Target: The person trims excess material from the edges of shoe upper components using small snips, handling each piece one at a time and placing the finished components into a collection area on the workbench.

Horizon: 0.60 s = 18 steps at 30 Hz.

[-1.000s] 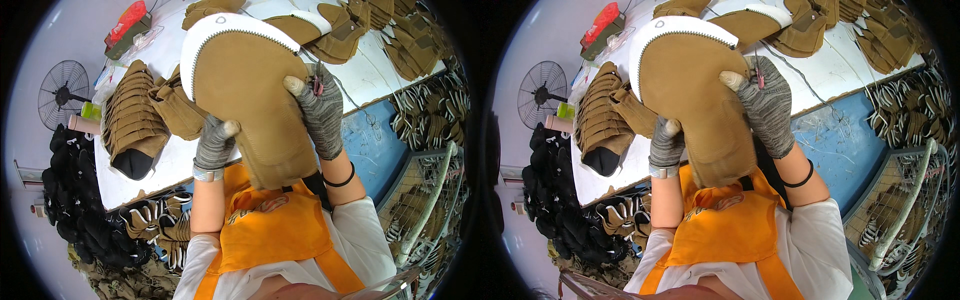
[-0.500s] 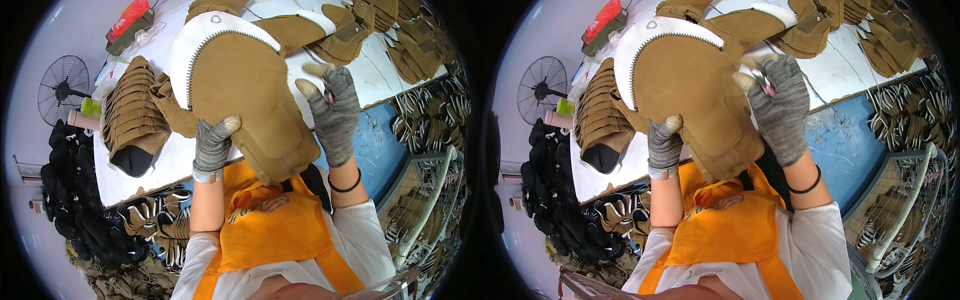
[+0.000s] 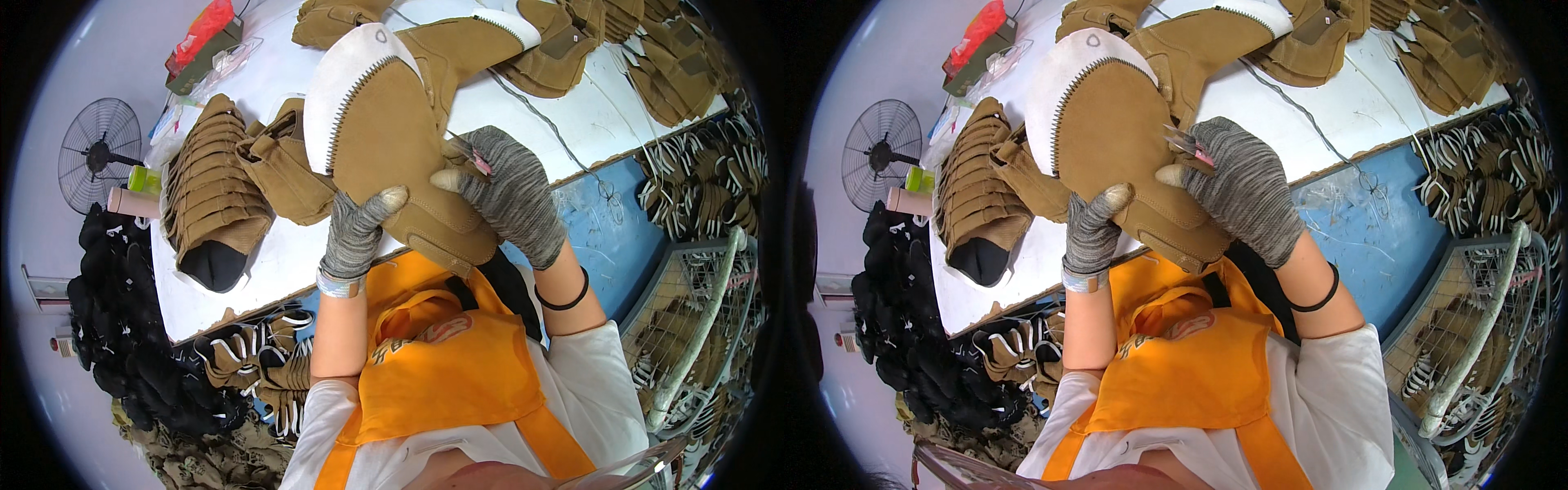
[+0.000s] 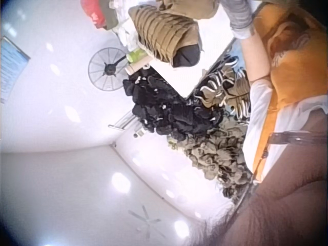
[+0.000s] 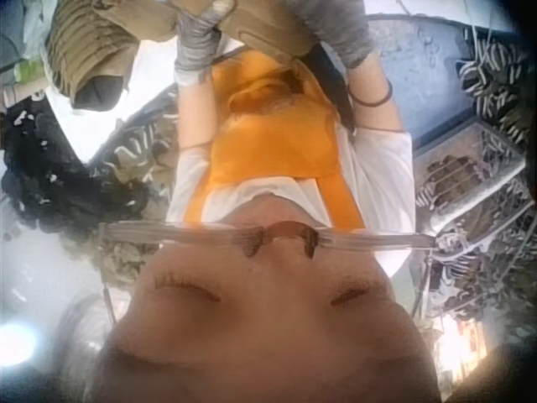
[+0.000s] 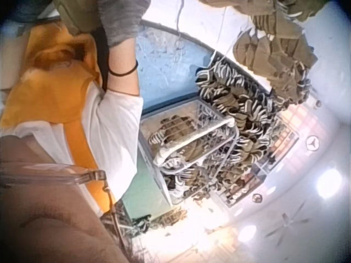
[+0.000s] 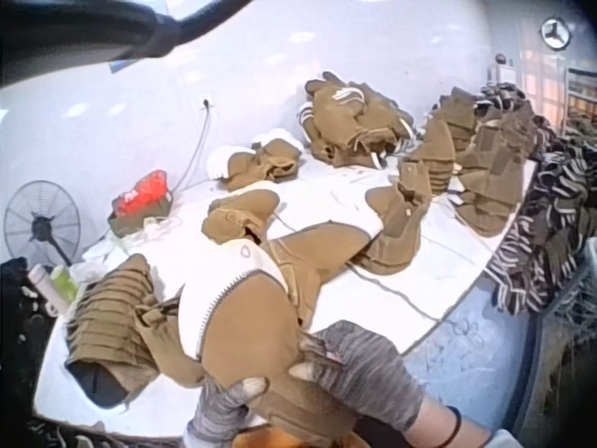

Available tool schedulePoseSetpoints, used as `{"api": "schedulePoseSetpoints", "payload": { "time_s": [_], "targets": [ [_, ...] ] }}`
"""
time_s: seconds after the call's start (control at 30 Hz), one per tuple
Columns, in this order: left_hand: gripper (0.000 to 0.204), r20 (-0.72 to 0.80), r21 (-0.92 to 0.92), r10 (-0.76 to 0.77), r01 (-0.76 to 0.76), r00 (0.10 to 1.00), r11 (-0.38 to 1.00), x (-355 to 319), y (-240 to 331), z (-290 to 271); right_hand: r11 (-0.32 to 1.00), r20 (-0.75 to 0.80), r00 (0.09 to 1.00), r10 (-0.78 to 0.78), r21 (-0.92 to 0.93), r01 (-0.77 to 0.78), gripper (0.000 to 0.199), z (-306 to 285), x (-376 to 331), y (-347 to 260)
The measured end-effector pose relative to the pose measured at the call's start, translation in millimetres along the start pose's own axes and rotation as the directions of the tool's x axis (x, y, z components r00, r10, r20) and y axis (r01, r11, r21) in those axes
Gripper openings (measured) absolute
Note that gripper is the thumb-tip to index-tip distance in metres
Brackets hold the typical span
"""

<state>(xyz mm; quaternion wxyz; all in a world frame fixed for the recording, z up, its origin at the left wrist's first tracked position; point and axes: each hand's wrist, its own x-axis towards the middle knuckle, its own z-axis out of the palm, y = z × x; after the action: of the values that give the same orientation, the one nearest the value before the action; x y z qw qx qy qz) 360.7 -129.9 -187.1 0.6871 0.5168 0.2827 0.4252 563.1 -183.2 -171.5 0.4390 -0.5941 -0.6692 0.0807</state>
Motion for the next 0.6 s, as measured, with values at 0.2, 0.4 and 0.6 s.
{"api": "schedulePoseSetpoints", "payload": {
  "time_s": [0.2, 0.4, 0.6],
  "targets": [
    [0.062, -0.115, -0.036, 0.062, -0.066, 0.991, 0.997, 0.2, -2.1, 8.5, 0.995, -0.125, 0.992, -0.009, -0.099, -0.003, 0.023, 4.2, 2.3, 6.5],
    [0.052, -0.3, 0.19, 0.245, -0.194, 0.922, 0.962, -6.8, 11.5, 32.8, 0.985, -0.058, 0.991, -0.122, 0.113, 0.128, 0.031, -33.2, -10.6, -55.5],
    [0.048, -0.275, 0.285, 0.217, -0.136, 0.937, 0.949, -6.2, 11.4, 47.2, 0.988, 0.005, 0.999, -0.044, -0.15, 0.045, 0.036, -15.5, -29.5, -45.3]
  ]
}}
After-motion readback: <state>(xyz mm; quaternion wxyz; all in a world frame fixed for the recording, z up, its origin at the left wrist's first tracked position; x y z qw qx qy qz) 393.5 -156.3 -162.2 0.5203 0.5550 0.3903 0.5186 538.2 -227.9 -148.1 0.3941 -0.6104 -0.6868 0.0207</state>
